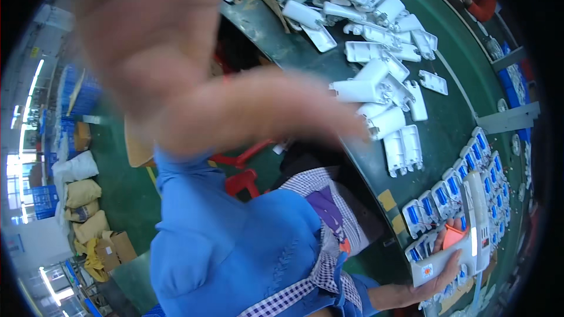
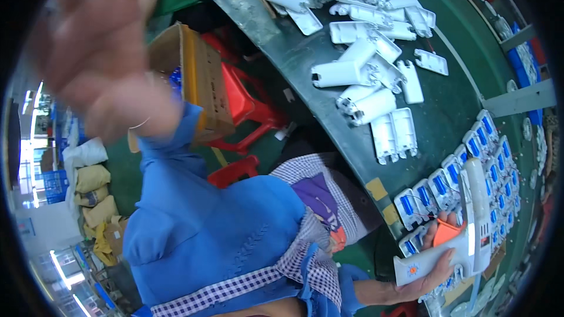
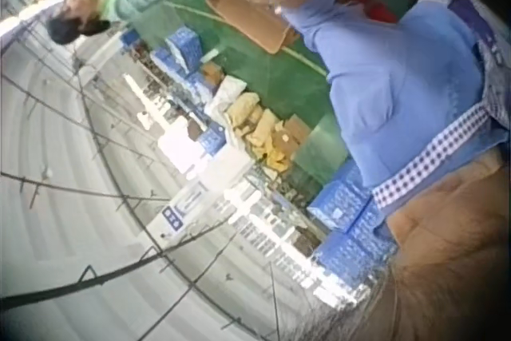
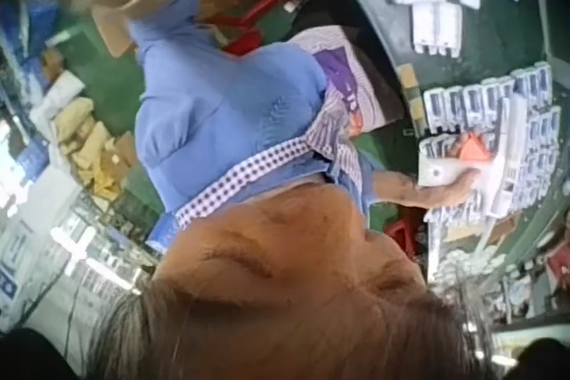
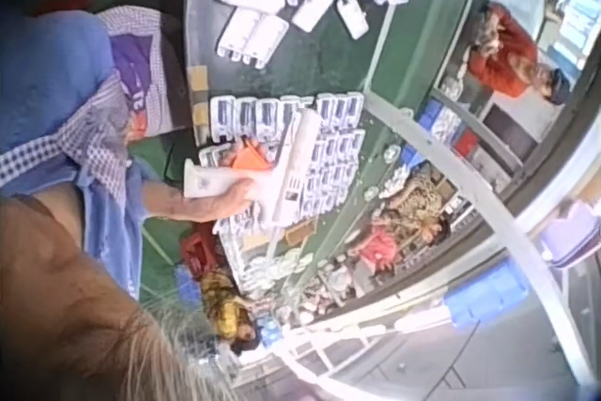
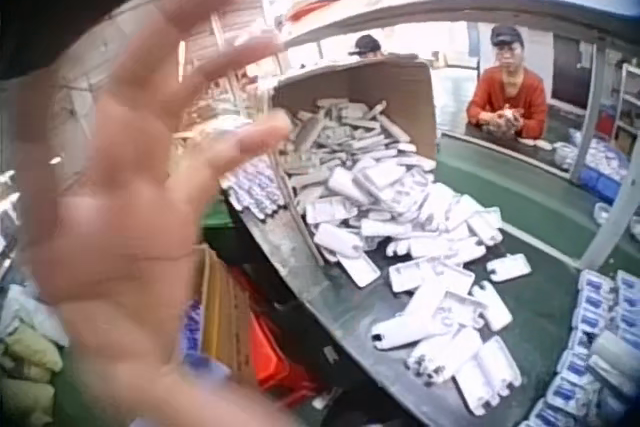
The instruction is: Apply glue using a glue gun to assemble plastic housings for electronic components on a production line.
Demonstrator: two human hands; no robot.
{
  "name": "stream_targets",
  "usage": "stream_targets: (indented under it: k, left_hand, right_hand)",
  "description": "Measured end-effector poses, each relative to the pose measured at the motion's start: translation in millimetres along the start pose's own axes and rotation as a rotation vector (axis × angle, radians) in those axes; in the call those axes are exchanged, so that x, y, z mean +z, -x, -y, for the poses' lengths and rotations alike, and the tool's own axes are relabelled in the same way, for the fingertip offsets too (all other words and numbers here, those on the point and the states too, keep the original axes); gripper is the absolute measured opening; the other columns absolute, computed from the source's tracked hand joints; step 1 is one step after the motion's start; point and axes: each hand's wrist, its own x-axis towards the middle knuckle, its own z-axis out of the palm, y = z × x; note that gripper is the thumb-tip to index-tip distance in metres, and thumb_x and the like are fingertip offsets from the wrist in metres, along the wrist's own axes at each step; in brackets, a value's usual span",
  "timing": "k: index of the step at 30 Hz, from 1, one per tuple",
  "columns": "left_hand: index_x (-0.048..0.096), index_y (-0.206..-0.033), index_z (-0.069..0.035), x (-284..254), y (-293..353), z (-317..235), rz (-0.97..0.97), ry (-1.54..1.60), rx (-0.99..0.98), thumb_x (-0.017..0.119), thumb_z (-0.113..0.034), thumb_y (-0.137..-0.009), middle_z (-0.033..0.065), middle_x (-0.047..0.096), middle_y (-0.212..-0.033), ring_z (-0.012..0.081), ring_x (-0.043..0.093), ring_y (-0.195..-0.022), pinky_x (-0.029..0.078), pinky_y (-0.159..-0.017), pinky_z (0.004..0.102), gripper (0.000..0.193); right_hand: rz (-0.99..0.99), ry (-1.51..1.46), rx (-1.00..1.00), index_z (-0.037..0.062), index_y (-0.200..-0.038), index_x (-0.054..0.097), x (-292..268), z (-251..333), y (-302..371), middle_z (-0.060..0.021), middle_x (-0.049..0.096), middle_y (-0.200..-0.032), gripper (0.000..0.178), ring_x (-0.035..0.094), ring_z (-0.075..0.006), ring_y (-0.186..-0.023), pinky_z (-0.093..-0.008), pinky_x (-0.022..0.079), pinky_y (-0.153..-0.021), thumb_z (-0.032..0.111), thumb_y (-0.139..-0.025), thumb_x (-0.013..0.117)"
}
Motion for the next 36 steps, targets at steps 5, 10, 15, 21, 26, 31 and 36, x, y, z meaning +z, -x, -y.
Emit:
stream_targets:
  k: [5, 10, 15, 21, 26, 31, 36]
  left_hand:
    - [0.047, -0.127, -0.005, -106.7, 24.5, 33.3, -0.113, 0.028, -0.025, 0.065, -0.005, -0.082, 0.0092, 0.053, -0.122, 0.0207, 0.055, -0.108, 0.049, -0.09, 0.0364, 0.049]
    - [0.046, -0.129, -0.005, -94.8, 32.0, 25.2, -0.21, -0.009, 0.102, 0.064, -0.004, -0.083, 0.0092, 0.052, -0.124, 0.0211, 0.055, -0.11, 0.048, -0.091, 0.037, 0.05]
    - [0.045, -0.13, -0.006, -15.7, 17.1, 27.5, -0.205, -0.07, 0.176, 0.063, -0.003, -0.083, 0.0092, 0.052, -0.125, 0.0215, 0.054, -0.111, 0.048, -0.092, 0.0375, 0.051]
    - [0.044, -0.133, -0.006, -39.4, 9.8, -27.5, -0.133, -0.276, 0.031, 0.062, -0.001, -0.084, 0.0092, 0.051, -0.126, 0.022, 0.053, -0.113, 0.047, -0.094, 0.0381, 0.052]
    - [0.056, -0.115, -0.002, -89.3, 54.8, -6.9, -0.081, -0.612, -0.352, 0.073, -0.014, -0.08, 0.008, 0.059, -0.114, 0.0162, 0.057, -0.1, 0.047, -0.083, 0.03, 0.041]
    - [0.057, -0.117, 0.003, -250.6, 222.4, 33.5, 0.172, -0.908, -1.432, 0.078, -0.044, -0.069, 0.0198, 0.064, -0.107, 0.0279, 0.063, -0.098, 0.05, -0.083, 0.0372, 0.07]
    - [0.034, -0.139, 0.001, -287.0, 341.8, 65.9, 0.706, -0.94, -1.913, 0.087, -0.044, -0.057, 0.0246, 0.048, -0.132, 0.0338, 0.048, -0.122, 0.041, -0.1, 0.0416, 0.108]
  right_hand:
    - [0.026, -0.096, -0.008, -0.0123, -0.136, 0.027, -0.5, -2.2, -0.2, -0.0314, 0.044, -0.13, 0.057, 0.05, -0.0381, -0.119, -0.0414, 0.047, -0.096, 0.021, -0.094, 0.047]
    - [0.016, -0.028, 0.074, -0.0149, -0.131, 0.033, 7.5, -4.7, 18.9, -0.0276, 0.049, -0.125, 0.047, 0.05, -0.0369, -0.118, -0.0401, 0.046, -0.099, 0.015, -0.097, 0.044]
    - [0.19, -0.144, 0.017, -0.0112, -0.137, 0.025, 0.4, -9.6, 2.4, -0.0261, 0.042, -0.133, 0.051, 0.042, -0.0342, -0.126, -0.0382, 0.043, -0.103, 0.018, -0.098, 0.041]
    - [0.188, -0.094, 0.063, -0.0118, -0.137, 0.026, 13.9, -4.1, 2.2, -0.028, 0.045, -0.13, 0.058, 0.048, -0.0357, -0.121, -0.0398, 0.047, -0.096, 0.023, -0.095, 0.046]
    - [0.219, -0.153, 0.169, -0.0098, -0.14, 0.022, -8.6, -16.7, -11.6, -0.0274, 0.04, -0.134, 0.057, 0.042, -0.0355, -0.126, -0.0404, 0.04, -0.104, 0.023, -0.096, 0.038]
    - [0.143, 0.247, 0.177, -0.0096, -0.133, 0.034, -28.8, -22.3, -25.8, -0.0252, 0.049, -0.125, 0.053, 0.048, -0.0349, -0.119, -0.0422, 0.04, -0.103, 0.024, -0.095, 0.046]
    - [-0.132, 0.733, 0.052, -0.0095, -0.127, 0.046, -27.8, -21.2, -30.4, -0.023, 0.059, -0.115, 0.049, 0.054, -0.0344, -0.112, -0.044, 0.04, -0.101, 0.025, -0.093, 0.053]
